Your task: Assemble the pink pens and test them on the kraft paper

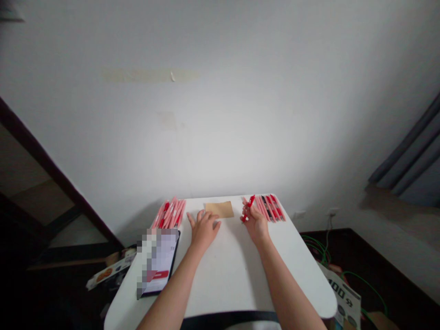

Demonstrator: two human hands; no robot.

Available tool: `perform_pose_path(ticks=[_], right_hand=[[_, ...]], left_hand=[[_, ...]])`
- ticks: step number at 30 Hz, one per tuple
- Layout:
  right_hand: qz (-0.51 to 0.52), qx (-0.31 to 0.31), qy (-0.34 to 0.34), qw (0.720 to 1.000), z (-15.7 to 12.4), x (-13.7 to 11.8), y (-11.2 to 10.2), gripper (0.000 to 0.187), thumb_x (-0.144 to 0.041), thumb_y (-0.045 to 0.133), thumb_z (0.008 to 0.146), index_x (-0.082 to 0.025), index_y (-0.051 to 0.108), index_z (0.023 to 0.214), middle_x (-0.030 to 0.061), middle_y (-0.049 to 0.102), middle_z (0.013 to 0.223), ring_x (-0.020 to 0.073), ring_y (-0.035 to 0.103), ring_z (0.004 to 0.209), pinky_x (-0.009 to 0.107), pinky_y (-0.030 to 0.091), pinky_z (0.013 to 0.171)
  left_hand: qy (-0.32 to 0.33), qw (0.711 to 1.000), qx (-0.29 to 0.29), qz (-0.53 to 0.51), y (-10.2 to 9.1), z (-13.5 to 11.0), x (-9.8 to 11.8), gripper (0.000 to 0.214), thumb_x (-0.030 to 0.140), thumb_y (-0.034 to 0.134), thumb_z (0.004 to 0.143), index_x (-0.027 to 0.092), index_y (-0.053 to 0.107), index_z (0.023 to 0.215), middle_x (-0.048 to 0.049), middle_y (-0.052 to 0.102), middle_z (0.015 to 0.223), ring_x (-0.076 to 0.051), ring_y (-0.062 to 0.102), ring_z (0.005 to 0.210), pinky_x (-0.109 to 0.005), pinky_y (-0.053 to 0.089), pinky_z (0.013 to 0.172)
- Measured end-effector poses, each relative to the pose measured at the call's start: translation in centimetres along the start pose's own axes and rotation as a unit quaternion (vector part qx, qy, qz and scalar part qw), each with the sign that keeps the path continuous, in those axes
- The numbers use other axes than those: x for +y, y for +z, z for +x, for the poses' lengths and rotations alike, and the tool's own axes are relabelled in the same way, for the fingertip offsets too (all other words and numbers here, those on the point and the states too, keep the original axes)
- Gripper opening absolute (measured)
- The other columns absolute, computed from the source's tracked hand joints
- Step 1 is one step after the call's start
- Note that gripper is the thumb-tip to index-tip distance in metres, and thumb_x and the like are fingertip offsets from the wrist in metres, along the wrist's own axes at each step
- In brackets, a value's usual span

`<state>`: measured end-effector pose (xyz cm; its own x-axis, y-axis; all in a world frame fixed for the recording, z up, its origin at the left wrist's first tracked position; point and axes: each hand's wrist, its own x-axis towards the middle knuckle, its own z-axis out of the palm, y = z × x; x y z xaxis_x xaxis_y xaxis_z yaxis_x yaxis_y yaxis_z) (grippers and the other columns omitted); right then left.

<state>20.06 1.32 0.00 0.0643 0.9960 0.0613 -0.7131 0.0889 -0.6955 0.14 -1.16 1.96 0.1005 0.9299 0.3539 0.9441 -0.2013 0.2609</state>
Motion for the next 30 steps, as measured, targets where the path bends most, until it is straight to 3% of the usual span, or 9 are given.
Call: perform_pose_path(ticks=[8,14,24,27,30], right_hand=[[-0.016,-0.004,-0.02,1.0,-0.2,-0.2,0.4,0.023,-0.036,0.072,0.075,-0.028,0.068,0.096,-0.0001,0.065,0.087,0.0116,0.056,0.069,0.026,0.053,0.062],[-0.097,0.028,-0.062,0.993,-0.5,0.0,0.8,0.035,-0.037,0.076,0.071,-0.025,0.069,0.104,-0.0028,0.061,0.073,0.0109,0.056,0.069,0.026,0.055,0.064],[-0.135,0.046,-0.061,0.988,-0.2,0.5,0.5,0.026,-0.027,0.073,0.068,-0.027,0.073,0.093,-0.0026,0.064,0.076,0.0131,0.056,0.073,0.029,0.053,0.069],[-0.258,0.042,-0.13,0.956,0.1,0.6,0.1,0.022,-0.035,0.07,0.07,-0.028,0.073,0.091,-0.0005,0.065,0.078,0.0169,0.054,0.076,0.033,0.048,0.072],[-0.423,0.011,-0.22,0.879,0.1,0.6,0.1,0.021,-0.04,0.065,0.075,-0.03,0.074,0.091,0.0023,0.064,0.076,0.021,0.051,0.078,0.038,0.042,0.079]], left_hand=[[-0.03,0.999,0.016,0.043,1.0,0.6,-1.0,0.039,0.046,0.041,0.089,0.029,0.058,0.119,-0.0057,0.05,0.14,-0.032,0.031,0.137,-0.066,-0.006,0.112],[-0.044,0.997,0.022,0.054,1.7,1.0,-1.6,0.044,0.047,0.035,0.09,0.027,0.055,0.124,-0.0064,0.045,0.145,-0.033,0.027,0.14,-0.066,-0.004,0.112],[-0.073,0.996,0.003,0.042,1.1,1.2,-1.4,0.046,0.045,0.037,0.09,0.031,0.05,0.131,-0.0034,0.041,0.149,-0.031,0.02,0.143,-0.066,-0.001,0.113],[-0.082,0.996,0.003,0.04,0.8,1.1,-1.2,0.046,0.043,0.039,0.089,0.031,0.05,0.132,-0.0033,0.041,0.148,-0.031,0.019,0.144,-0.066,-0.001,0.113],[-0.082,0.996,0.008,0.039,0.8,1.1,-1.1,0.045,0.042,0.04,0.089,0.031,0.05,0.132,-0.0035,0.042,0.148,-0.031,0.017,0.144,-0.066,-0.001,0.113]])
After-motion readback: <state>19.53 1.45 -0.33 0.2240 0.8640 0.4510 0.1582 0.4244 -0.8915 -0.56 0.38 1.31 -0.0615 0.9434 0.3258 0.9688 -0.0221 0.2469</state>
